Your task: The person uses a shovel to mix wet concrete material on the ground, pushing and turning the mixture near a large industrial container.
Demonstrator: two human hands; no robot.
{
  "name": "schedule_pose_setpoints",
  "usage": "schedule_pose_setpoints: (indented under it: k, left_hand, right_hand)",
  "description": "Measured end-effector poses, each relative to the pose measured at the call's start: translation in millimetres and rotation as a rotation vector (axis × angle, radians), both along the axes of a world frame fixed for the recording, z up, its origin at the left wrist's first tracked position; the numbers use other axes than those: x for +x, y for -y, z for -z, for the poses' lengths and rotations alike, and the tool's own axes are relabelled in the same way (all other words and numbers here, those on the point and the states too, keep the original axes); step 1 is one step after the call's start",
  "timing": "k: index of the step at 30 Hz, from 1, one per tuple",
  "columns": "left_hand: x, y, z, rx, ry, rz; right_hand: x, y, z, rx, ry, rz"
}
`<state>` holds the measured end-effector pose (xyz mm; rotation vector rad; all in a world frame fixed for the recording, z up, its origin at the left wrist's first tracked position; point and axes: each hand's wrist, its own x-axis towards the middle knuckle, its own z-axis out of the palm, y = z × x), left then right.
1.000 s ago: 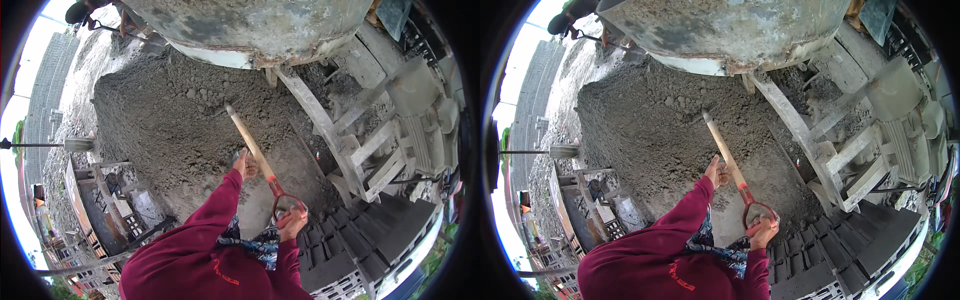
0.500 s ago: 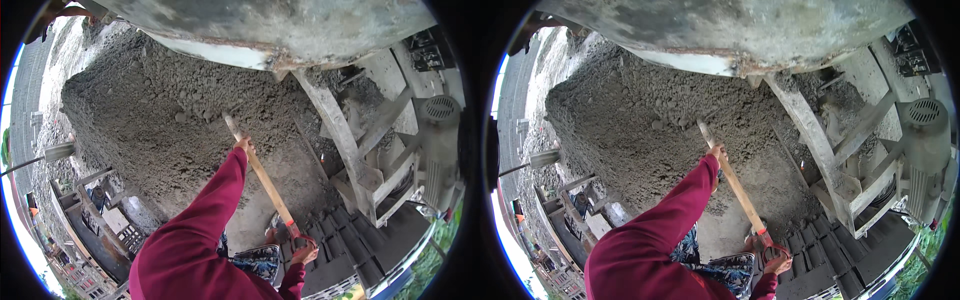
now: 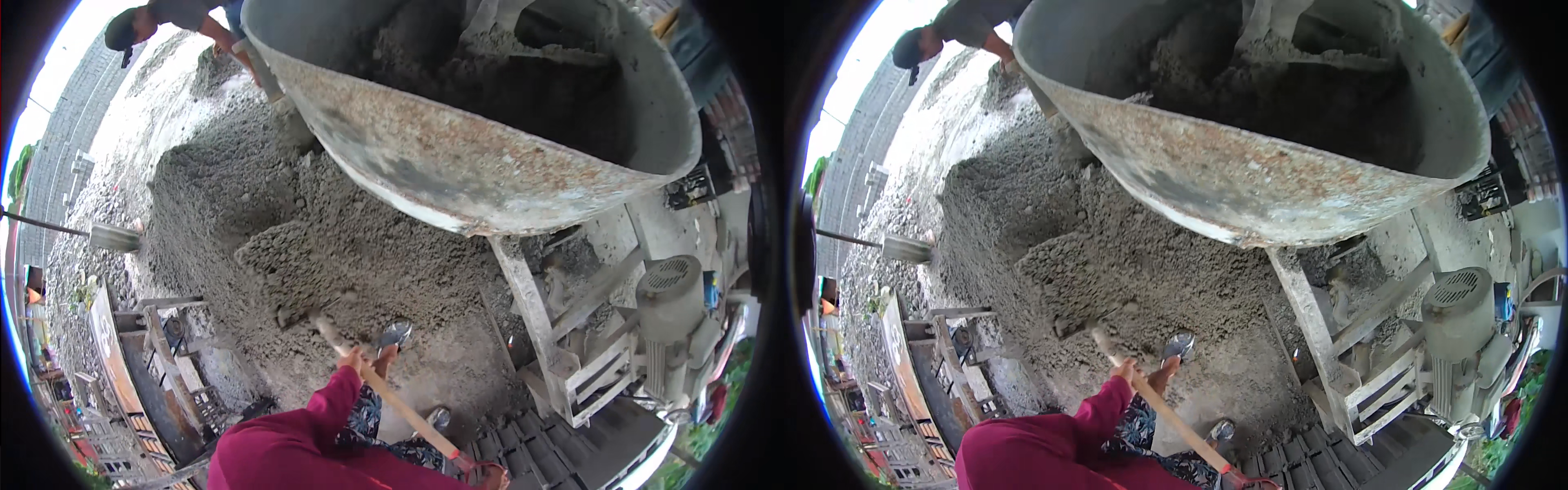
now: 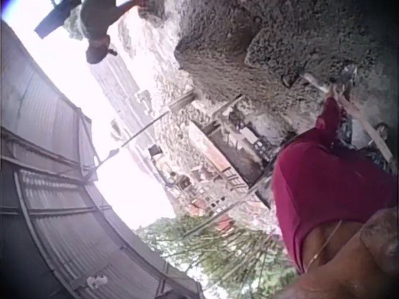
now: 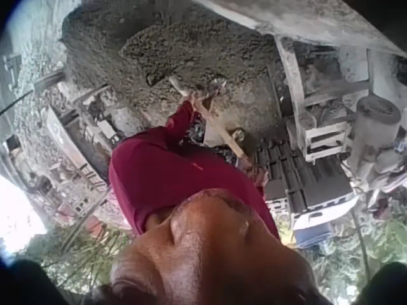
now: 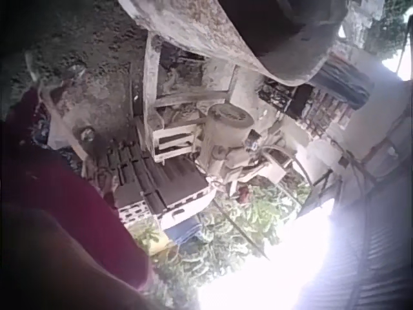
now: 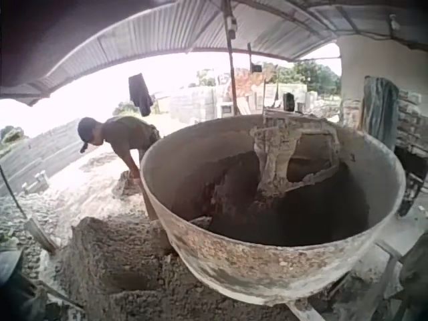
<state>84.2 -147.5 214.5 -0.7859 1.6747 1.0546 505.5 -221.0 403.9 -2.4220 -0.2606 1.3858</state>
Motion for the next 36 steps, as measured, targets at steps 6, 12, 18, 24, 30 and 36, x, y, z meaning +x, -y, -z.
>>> schedule_pose_setpoints:
  k: [6,12,18,24,30,36]
  left_hand:
    - [-153.3,38.8,19.8,-0.311,-0.670,0.423]
    - [-156.4,47.2,-67.7,-0.153,-0.942,0.176]
    - [103.0,118.2,-83.5,0.352,-0.257,-0.003]
    - [330.3,134.7,-65.6,0.327,0.205,0.298]
    - [387.9,72.7,-37.9,0.306,0.249,0.495]
    - [344.2,-6.4,-60.6,0.495,0.276,0.386]
  right_hand:
    - [-6.4,-52.6,85.5,-0.458,-1.023,-0.015]
    - [5.4,-54.6,56.9,0.064,-0.899,0.022]
    - [170.8,145.0,-45.0,0.231,-0.782,0.342]
    - [258.4,273.8,-168.8,0.521,-0.644,0.395]
    - [200.3,231.0,-186.9,0.729,-0.625,0.505]
    - [55.6,46.6,-96.2,0.703,-0.767,0.623]
